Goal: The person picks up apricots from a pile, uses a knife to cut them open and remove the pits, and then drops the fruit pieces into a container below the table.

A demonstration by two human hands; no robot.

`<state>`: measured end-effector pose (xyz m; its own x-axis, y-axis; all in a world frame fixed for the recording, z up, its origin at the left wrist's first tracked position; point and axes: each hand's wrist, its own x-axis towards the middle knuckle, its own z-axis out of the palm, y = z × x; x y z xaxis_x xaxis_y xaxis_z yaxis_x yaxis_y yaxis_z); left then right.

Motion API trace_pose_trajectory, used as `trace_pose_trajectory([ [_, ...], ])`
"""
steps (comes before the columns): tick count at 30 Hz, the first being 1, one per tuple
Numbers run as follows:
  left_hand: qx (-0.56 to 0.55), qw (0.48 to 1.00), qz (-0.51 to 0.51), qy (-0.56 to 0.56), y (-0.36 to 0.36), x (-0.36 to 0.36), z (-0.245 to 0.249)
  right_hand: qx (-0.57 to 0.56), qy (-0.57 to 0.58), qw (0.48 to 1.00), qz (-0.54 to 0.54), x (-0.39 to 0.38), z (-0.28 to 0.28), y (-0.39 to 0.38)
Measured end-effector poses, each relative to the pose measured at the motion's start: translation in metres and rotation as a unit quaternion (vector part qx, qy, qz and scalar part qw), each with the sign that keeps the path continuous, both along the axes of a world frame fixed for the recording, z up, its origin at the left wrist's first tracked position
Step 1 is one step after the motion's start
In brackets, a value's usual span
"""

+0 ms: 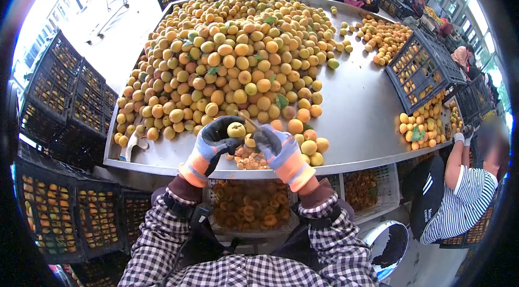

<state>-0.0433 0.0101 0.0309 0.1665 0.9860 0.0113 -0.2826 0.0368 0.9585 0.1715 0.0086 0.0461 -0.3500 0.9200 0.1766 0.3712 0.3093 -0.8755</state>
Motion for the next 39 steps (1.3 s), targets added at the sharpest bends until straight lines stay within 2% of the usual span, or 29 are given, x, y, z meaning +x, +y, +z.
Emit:
trace_pose_trajectory([
  [1, -0.04, 0.998, -0.021, -0.05, 0.0, -0.002, 0.003, 0.001, -0.001, 1.0, 0.001, -0.001, 0.0, -0.003],
  [3, -0.033, 0.999, -0.021, -0.016, 0.0, -0.003, 0.001, -0.055, 0.188, 0.981, 0.003, -0.007, 0.002, -0.006],
  [4, 0.057, 0.997, -0.013, 0.057, 0.002, -0.002, -0.006, -0.007, 0.143, 0.99, -0.021, -0.009, 0.009, -0.007],
  [5, 0.146, 0.981, -0.006, 0.129, 0.003, 0.0, -0.01, -0.005, 0.142, 0.989, -0.024, -0.013, 0.01, -0.005],
  [7, 0.149, 0.979, -0.014, 0.137, -0.002, 0.008, 0.003, -0.037, 0.185, 0.982, -0.031, -0.019, 0.006, -0.003],
  [8, 0.194, 0.956, 0.017, 0.222, -0.003, 0.012, 0.006, -0.003, 0.093, 0.994, -0.052, -0.019, 0.0, 0.0],
  [9, 0.236, 0.922, 0.048, 0.303, -0.003, 0.014, 0.008, -0.003, 0.094, 0.994, -0.056, -0.021, -0.003, 0.001],
  [11, 0.24, 0.915, 0.051, 0.319, -0.001, 0.015, 0.006, 0.067, 0.022, 0.992, -0.105, -0.027, -0.008, 0.002],
  [13, 0.292, 0.856, 0.084, 0.419, 0.0, 0.015, 0.004, 0.064, 0.035, 0.992, -0.107, -0.026, -0.012, 0.005],
  [15, 0.305, 0.845, 0.086, 0.431, 0.001, 0.015, 0.003, 0.07, -0.026, 0.993, -0.095, -0.022, -0.022, 0.01],
  [16, 0.319, 0.833, 0.088, 0.444, 0.001, 0.015, 0.002, 0.067, -0.026, 0.993, -0.095, -0.021, -0.026, 0.012],
  [17, 0.319, 0.833, 0.088, 0.444, 0.001, 0.015, 0.0, 0.017, 0.066, 0.994, -0.08, -0.02, -0.029, 0.015],
  [18, 0.324, 0.804, 0.105, 0.488, 0.002, 0.015, -0.002, -0.031, 0.158, 0.985, -0.064, -0.022, -0.025, 0.016],
  [19, 0.328, 0.773, 0.123, 0.529, 0.002, 0.017, -0.003, -0.03, 0.157, 0.985, -0.064, -0.022, -0.02, 0.014],
  [21, 0.306, 0.781, 0.128, 0.53, 0.0, 0.017, -0.003, -0.049, 0.216, 0.975, -0.03, -0.024, -0.007, 0.005],
  [22, 0.287, 0.786, 0.127, 0.532, -0.001, 0.015, -0.001, -0.002, 0.161, 0.987, -0.018, -0.021, -0.005, 0.006],
  [23, 0.288, 0.785, 0.127, 0.534, 0.001, 0.013, -0.003, -0.002, 0.163, 0.986, -0.018, -0.018, -0.008, 0.01],
  [24, 0.234, 0.888, 0.1, 0.383, 0.004, 0.011, -0.006, -0.017, 0.142, 0.989, -0.035, -0.014, -0.012, 0.015],
  [25, 0.172, 0.958, 0.071, 0.217, 0.006, 0.009, -0.007, -0.033, 0.119, 0.991, -0.052, -0.01, -0.014, 0.019],
  [26, 0.171, 0.958, 0.047, 0.225, 0.01, 0.001, -0.007, -0.012, 0.073, 0.996, -0.05, -0.005, -0.014, 0.02],
  [27, 0.173, 0.957, 0.051, 0.226, 0.01, -0.002, -0.005, -0.01, 0.073, 0.996, -0.047, -0.002, -0.006, 0.019],
  [29, 0.032, 0.999, -0.007, 0.014, 0.008, -0.007, 0.0, 0.09, -0.07, 0.992, -0.053, 0.002, 0.005, 0.013],
  [30, 0.012, 1.0, -0.017, 0.011, 0.005, -0.008, 0.008, 0.077, -0.012, 0.996, -0.037, 0.0, 0.001, 0.011],
  [33, -0.033, 0.998, -0.032, -0.047, 0.002, -0.009, 0.013, 0.103, -0.052, 0.993, -0.009, 0.002, 0.004, 0.001],
  [39, 0.011, 0.998, -0.041, -0.045, 0.001, -0.01, 0.013, 0.087, -0.05, 0.995, 0.003, -0.007, 0.005, -0.007],
])
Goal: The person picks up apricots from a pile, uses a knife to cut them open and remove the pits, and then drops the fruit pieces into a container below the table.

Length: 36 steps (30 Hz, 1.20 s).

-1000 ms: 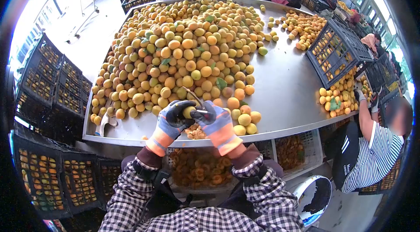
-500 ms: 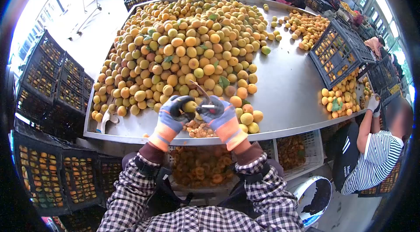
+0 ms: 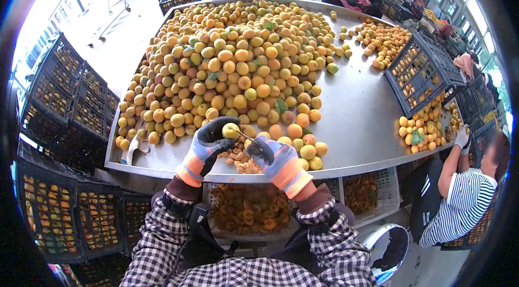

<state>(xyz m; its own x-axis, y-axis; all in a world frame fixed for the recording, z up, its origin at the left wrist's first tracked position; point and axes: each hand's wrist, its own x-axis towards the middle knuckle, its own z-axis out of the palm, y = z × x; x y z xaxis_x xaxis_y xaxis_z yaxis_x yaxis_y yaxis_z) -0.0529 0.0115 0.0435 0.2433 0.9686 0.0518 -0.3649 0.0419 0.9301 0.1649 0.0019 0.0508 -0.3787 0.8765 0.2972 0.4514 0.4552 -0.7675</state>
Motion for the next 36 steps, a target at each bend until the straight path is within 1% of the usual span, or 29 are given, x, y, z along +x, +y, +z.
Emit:
trace_pose_trajectory([
  [2, 0.005, 1.0, 0.0, 0.001, 0.0, -0.001, 0.001, 0.058, -0.059, 0.996, -0.023, -0.001, -0.003, 0.0],
  [4, 0.008, 1.0, -0.003, 0.002, 0.0, -0.001, 0.0, 0.06, -0.07, 0.995, -0.027, -0.002, -0.006, 0.0],
  [6, 0.024, 0.999, -0.004, 0.033, 0.0, -0.003, -0.003, 0.062, -0.081, 0.994, -0.03, -0.001, -0.007, 0.0],
  [9, 0.027, 0.998, -0.021, 0.049, 0.001, -0.008, -0.003, 0.08, -0.093, 0.992, -0.019, 0.001, -0.003, -0.001],
  [10, 0.026, 0.998, -0.023, 0.051, 0.0, -0.008, -0.002, 0.046, -0.072, 0.996, -0.009, 0.0, 0.0, -0.004],
  [11, 0.022, 0.999, -0.038, 0.027, -0.001, -0.008, -0.001, 0.012, -0.049, 0.999, 0.002, -0.001, 0.002, -0.006],
  [12, 0.017, 0.998, -0.053, 0.003, -0.003, -0.008, 0.0, 0.012, -0.048, 0.999, 0.001, -0.002, 0.0, -0.006],
  [14, 0.027, 0.998, -0.05, 0.001, -0.003, -0.008, -0.005, -0.014, -0.035, 0.999, 0.039, -0.004, -0.011, -0.003],
  [16, 0.037, 0.998, -0.049, -0.001, -0.003, -0.006, -0.006, 0.007, -0.031, 0.999, 0.025, -0.009, -0.017, -0.006],
  [18, 0.018, 0.999, -0.037, -0.018, -0.004, -0.003, -0.003, -0.05, 0.015, 0.998, 0.028, -0.013, -0.016, -0.006],
  [19, 0.019, 0.999, -0.037, -0.017, -0.006, 0.0, 0.0, -0.05, 0.015, 0.998, 0.028, -0.014, -0.016, -0.006],
  [21, -0.022, 0.998, -0.016, -0.051, -0.009, 0.007, 0.006, -0.065, 0.021, 0.997, 0.029, -0.015, -0.016, -0.006],
  [22, -0.021, 0.998, -0.018, -0.05, -0.008, 0.005, 0.007, -0.063, 0.022, 0.997, 0.027, -0.014, -0.017, -0.006],
  [24, 0.019, 0.998, -0.063, 0.024, -0.003, -0.004, 0.008, -0.038, -0.025, 0.999, 0.03, -0.011, -0.021, -0.005],
  [25, 0.039, 0.995, -0.057, 0.072, -0.002, -0.005, 0.009, -0.038, -0.025, 0.999, 0.03, -0.01, -0.024, -0.003],
  [27, 0.034, 0.996, -0.04, 0.073, -0.002, -0.004, 0.007, -0.005, -0.019, 1.0, -0.001, -0.011, -0.024, -0.003],
  [28, 0.031, 0.997, -0.024, 0.074, -0.003, -0.001, 0.006, -0.007, -0.02, 1.0, 0.0, -0.012, -0.018, -0.006],
  [29, 0.031, 0.997, -0.023, 0.072, -0.004, 0.002, 0.005, -0.034, 0.011, 0.999, 0.005, -0.01, -0.01, -0.01],
  [30, 0.018, 0.999, -0.02, 0.03, -0.006, 0.006, 0.005, -0.06, 0.044, 0.997, 0.009, -0.01, -0.002, -0.012],
  [31, 0.005, 1.0, -0.018, -0.011, -0.008, 0.011, 0.004, -0.014, 0.033, 0.999, 0.004, -0.019, -0.014, -0.013],
  [32, -0.009, 0.998, -0.017, -0.051, -0.01, 0.017, 0.003, -0.006, 0.049, 0.999, -0.005, -0.026, -0.036, -0.011],
  [33, -0.022, 0.995, -0.005, -0.098, -0.013, 0.025, -0.003, 0.043, 0.009, 0.999, 0.0, -0.031, -0.039, -0.009],
  [34, -0.022, 0.995, -0.005, -0.098, -0.015, 0.028, -0.007, 0.091, -0.031, 0.995, 0.005, -0.035, -0.04, -0.007],
  [35, -0.051, 0.989, 0.003, -0.141, -0.016, 0.029, -0.01, 0.091, -0.03, 0.995, 0.004, -0.035, -0.04, -0.008],
  [36, -0.079, 0.98, 0.01, -0.182, -0.017, 0.03, -0.008, 0.071, 0.002, 0.997, 0.005, -0.036, -0.031, -0.01],
])
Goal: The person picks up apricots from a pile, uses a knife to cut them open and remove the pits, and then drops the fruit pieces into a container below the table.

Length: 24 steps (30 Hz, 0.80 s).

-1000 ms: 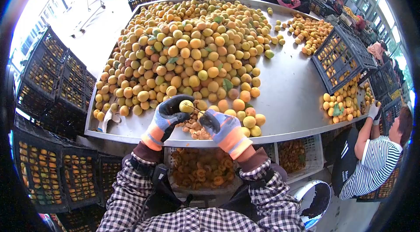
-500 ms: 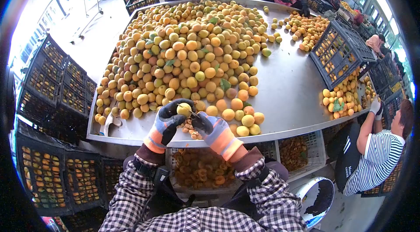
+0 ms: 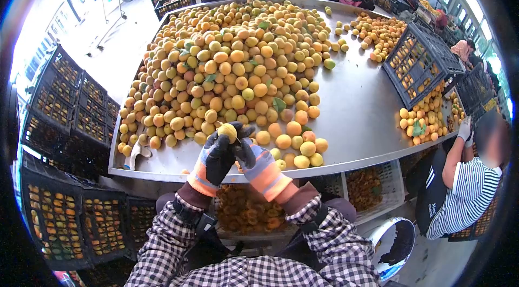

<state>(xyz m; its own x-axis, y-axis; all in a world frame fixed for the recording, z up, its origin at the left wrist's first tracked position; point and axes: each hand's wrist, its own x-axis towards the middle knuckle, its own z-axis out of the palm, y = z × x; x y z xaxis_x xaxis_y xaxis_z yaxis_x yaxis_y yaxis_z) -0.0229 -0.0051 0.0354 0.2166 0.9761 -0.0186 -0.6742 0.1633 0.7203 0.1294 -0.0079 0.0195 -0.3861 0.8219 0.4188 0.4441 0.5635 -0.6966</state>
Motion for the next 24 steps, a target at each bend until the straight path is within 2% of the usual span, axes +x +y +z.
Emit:
trace_pose_trajectory([
  [2, 0.017, 0.999, -0.034, 0.034, 0.008, -0.014, 0.01, -0.021, 0.03, 0.999, 0.003, 0.002, 0.005, -0.001],
  [4, 0.067, 0.977, -0.026, 0.201, 0.015, -0.027, 0.02, -0.083, -0.014, 0.996, -0.013, 0.007, 0.006, 0.0],
  [6, 0.063, 0.975, -0.033, 0.211, 0.018, -0.031, 0.017, -0.088, -0.017, 0.996, -0.007, 0.007, 0.013, -0.003],
  [8, 0.082, 0.968, 0.012, 0.238, 0.016, -0.027, 0.008, -0.092, -0.019, 0.996, -0.005, 0.005, 0.014, -0.003],
  [10, 0.053, 0.992, 0.039, 0.111, 0.004, -0.007, 0.01, -0.021, 0.045, 0.999, -0.021, -0.005, 0.003, -0.004],
  [12, -0.039, 0.998, 0.026, -0.049, -0.004, 0.008, -0.002, -0.004, 0.056, 0.998, -0.031, -0.011, -0.004, -0.002],
  [13, -0.05, 0.994, 0.003, -0.094, -0.003, 0.01, -0.008, 0.012, 0.065, 0.997, -0.036, -0.012, -0.005, 0.0],
  [14, -0.05, 0.994, 0.001, -0.094, 0.0, 0.008, -0.012, 0.013, 0.065, 0.997, -0.038, -0.01, -0.005, 0.0],
  [16, 0.043, 0.997, -0.02, 0.055, 0.008, -0.002, -0.004, -0.046, 0.024, 0.998, -0.032, -0.001, -0.003, 0.001],
  [17, 0.03, 0.991, -0.016, 0.133, 0.013, -0.012, 0.001, -0.097, 0.005, 0.995, -0.021, 0.005, -0.002, 0.003],
  [18, 0.022, 0.984, -0.026, 0.173, 0.019, -0.019, 0.003, -0.097, 0.004, 0.995, -0.019, 0.005, -0.002, 0.003],
  [20, 0.082, 0.978, -0.003, 0.192, 0.021, -0.023, 0.01, -0.069, 0.013, 0.997, -0.026, 0.005, -0.003, 0.0],
  [23, 0.069, 0.979, 0.02, 0.19, 0.012, -0.018, 0.012, -0.077, 0.033, 0.996, -0.025, 0.003, 0.003, -0.002],
  [24, 0.039, 0.992, 0.017, 0.121, 0.005, -0.007, 0.019, -0.076, 0.035, 0.996, -0.027, 0.0, 0.002, -0.002],
])
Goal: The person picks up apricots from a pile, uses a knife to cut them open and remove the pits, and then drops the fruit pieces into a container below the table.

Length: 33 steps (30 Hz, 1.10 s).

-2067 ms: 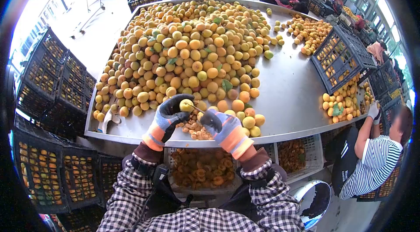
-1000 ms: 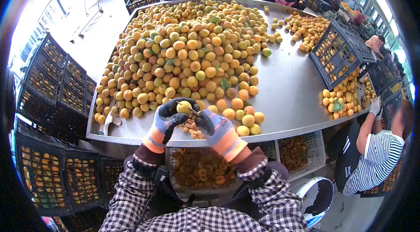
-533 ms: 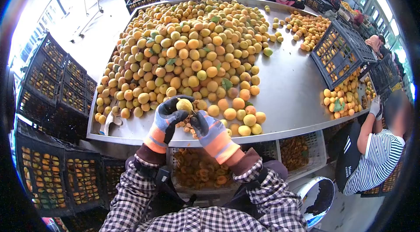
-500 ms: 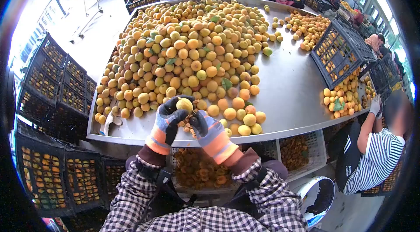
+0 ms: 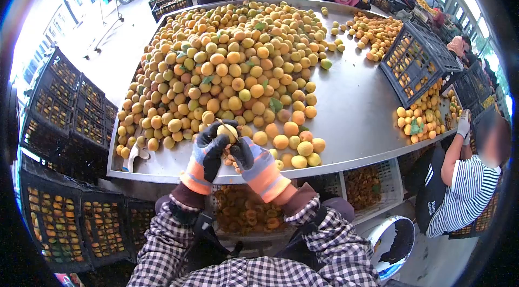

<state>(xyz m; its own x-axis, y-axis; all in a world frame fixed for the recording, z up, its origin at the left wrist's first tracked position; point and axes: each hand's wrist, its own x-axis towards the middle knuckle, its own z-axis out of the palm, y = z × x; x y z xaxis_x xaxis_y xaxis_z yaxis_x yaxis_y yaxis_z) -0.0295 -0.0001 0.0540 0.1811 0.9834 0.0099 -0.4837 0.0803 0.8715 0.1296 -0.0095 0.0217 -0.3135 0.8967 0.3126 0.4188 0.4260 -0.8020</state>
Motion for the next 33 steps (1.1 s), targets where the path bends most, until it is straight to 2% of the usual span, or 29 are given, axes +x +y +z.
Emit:
trace_pose_trajectory([
  [2, -0.128, 0.967, -0.004, -0.218, -0.006, 0.02, -0.012, 0.063, -0.021, 0.998, -0.015, -0.005, -0.004, 0.003],
  [3, -0.105, 0.958, -0.052, -0.26, -0.002, 0.021, -0.02, 0.084, -0.05, 0.995, -0.013, -0.005, -0.006, 0.006],
  [4, -0.103, 0.959, -0.054, -0.26, 0.001, 0.019, -0.026, 0.086, -0.05, 0.995, -0.015, -0.005, -0.008, 0.008],
  [6, -0.092, 0.991, -0.012, -0.093, 0.005, 0.016, -0.028, 0.043, -0.016, 0.998, -0.052, -0.006, -0.006, 0.01],
  [7, -0.016, 1.0, -0.002, 0.027, 0.003, 0.01, -0.011, 0.083, -0.02, 0.996, -0.042, -0.003, -0.002, 0.01],
  [8, -0.025, 0.999, -0.029, -0.024, 0.009, 0.003, -0.017, 0.081, -0.021, 0.996, -0.039, -0.001, 0.002, 0.009],
  [10, 0.008, 0.995, -0.044, 0.087, 0.012, -0.009, 0.003, 0.009, -0.023, 0.999, -0.026, 0.0, 0.007, 0.006],
  [11, 0.007, 0.995, -0.044, 0.088, 0.011, -0.013, 0.0, 0.008, -0.023, 0.999, -0.026, 0.0, 0.005, 0.006],
  [13, 0.067, 0.988, -0.016, 0.138, 0.012, -0.016, -0.004, 0.1, -0.052, 0.993, -0.027, 0.0, 0.003, 0.008],
  [16, 0.129, 0.971, -0.009, 0.2, 0.014, -0.014, -0.003, 0.084, -0.044, 0.995, -0.029, 0.001, 0.014, 0.003],
  [17, 0.13, 0.971, 0.045, 0.196, 0.011, -0.008, -0.007, 0.083, -0.043, 0.995, -0.03, 0.0, 0.013, 0.003],
  [18, 0.039, 0.994, 0.063, 0.086, 0.006, 0.005, -0.012, 0.065, -0.024, 0.997, -0.029, -0.001, 0.012, 0.003],
  [20, -0.042, 0.997, 0.07, -0.014, 0.004, 0.019, -0.021, 0.045, -0.005, 0.999, -0.031, -0.004, 0.001, 0.002],
  [21, -0.04, 0.997, 0.023, -0.054, 0.005, 0.021, -0.024, 0.044, -0.057, 0.996, -0.044, -0.008, -0.01, 0.006],
  [22, -0.039, 0.998, 0.024, -0.054, 0.004, 0.022, -0.022, 0.044, -0.107, 0.992, -0.057, -0.011, -0.02, 0.009],
  [24, -0.066, 0.991, 0.009, -0.113, 0.003, 0.023, -0.017, 0.05, -0.132, 0.989, -0.051, -0.008, -0.026, 0.012],
  [28, -0.048, 0.997, -0.021, -0.062, 0.006, 0.01, -0.018, -0.024, -0.155, 0.985, -0.068, -0.004, -0.012, 0.015],
  [29, -0.041, 0.999, -0.001, -0.002, 0.009, 0.006, -0.023, -0.051, -0.182, 0.979, -0.074, -0.003, -0.008, 0.016],
  [30, -0.033, 0.998, 0.019, 0.059, 0.01, 0.006, -0.018, -0.05, -0.182, 0.979, -0.074, -0.004, -0.003, 0.016],
  [33, -0.063, 0.997, -0.038, 0.025, 0.008, 0.007, 0.001, 0.017, -0.154, 0.981, -0.114, -0.002, 0.005, 0.015],
])
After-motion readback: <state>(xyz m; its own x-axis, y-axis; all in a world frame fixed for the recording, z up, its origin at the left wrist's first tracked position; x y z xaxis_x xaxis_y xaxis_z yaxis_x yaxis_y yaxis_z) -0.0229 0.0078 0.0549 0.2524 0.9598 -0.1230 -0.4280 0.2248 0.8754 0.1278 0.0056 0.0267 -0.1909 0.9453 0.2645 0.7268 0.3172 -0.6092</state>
